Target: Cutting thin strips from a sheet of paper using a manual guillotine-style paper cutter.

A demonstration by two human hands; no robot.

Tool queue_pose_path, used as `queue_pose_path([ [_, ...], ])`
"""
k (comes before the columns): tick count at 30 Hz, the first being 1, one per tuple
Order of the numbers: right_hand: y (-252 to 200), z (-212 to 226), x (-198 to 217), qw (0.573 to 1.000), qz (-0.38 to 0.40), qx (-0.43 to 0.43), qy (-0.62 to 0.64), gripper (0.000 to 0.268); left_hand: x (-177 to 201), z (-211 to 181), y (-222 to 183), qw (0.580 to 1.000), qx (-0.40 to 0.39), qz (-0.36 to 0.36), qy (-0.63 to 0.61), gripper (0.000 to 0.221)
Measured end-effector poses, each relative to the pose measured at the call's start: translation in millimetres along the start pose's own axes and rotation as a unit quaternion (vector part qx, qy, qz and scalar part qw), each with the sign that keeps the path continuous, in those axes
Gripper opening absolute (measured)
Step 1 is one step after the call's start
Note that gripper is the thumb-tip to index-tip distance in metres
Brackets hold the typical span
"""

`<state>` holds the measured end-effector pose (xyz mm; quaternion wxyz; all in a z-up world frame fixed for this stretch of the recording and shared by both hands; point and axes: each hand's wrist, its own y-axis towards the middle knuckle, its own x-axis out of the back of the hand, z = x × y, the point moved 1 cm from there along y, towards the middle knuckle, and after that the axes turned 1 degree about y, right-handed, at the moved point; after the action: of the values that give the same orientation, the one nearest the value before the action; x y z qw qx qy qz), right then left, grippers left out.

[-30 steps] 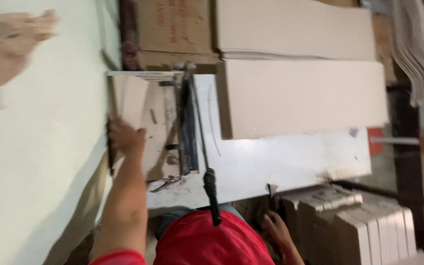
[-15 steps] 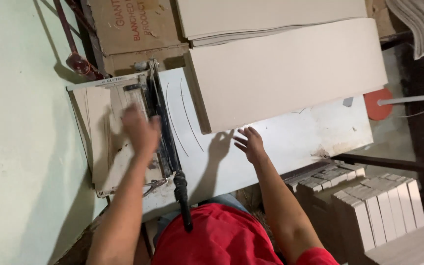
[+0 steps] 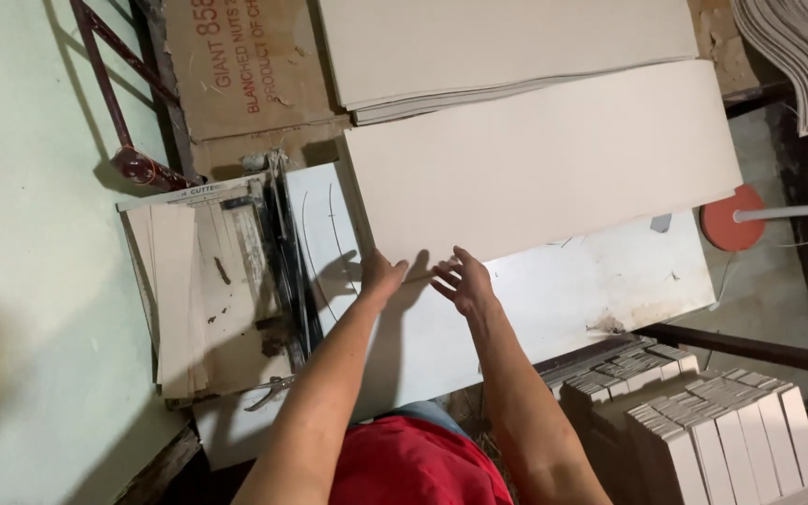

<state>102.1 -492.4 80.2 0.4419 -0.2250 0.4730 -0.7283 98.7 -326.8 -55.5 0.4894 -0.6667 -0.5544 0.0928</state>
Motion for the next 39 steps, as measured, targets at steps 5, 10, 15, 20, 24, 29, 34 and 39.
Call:
queue_pose_path([
  [5,10.8,-6.0,6.5,0.998,0.001,-0.011,-0.055,0.072,41.9,-63.5,-76.6,0.985,0.061,-0.036,-0.155,0.092],
  [10,-34.8,6.5,-8.4,1.0,-0.011,0.003,-0.014,0.078,21.8,-51.4,-57.8,0.981,0.071,-0.011,-0.182,0.082],
  [15,-2.9,0.3,3.5,1.0,-0.006,-0.007,0.001,0.075,5.1,-33.5,-27.4,0.967,0.088,-0.014,-0.238,0.083],
  [20,14.2,0.1,17.3,0.999,-0.021,-0.031,0.037,0.047,-3.6,-16.3,0.5,0.978,0.113,-0.022,-0.176,0.082],
  [24,11.6,6.6,17.4,0.998,-0.02,-0.022,0.058,0.04,11.7,-23.1,-4.3,0.98,0.129,-0.011,-0.154,0.085],
  [29,33.1,10.4,30.6,1.0,0.007,0.021,0.005,0.025,-18.1,-2.2,39.8,0.946,0.091,-0.047,-0.308,0.077],
  [34,40.2,10.9,54.3,0.998,0.039,0.006,0.049,0.03,6.3,-33.8,-8.7,0.932,-0.07,-0.018,-0.355,0.037],
  [39,-16.1,23.0,62.3,0.979,0.07,-0.021,0.19,0.053,76.6,-75.5,-137.6,0.922,-0.224,0.108,-0.296,0.031],
])
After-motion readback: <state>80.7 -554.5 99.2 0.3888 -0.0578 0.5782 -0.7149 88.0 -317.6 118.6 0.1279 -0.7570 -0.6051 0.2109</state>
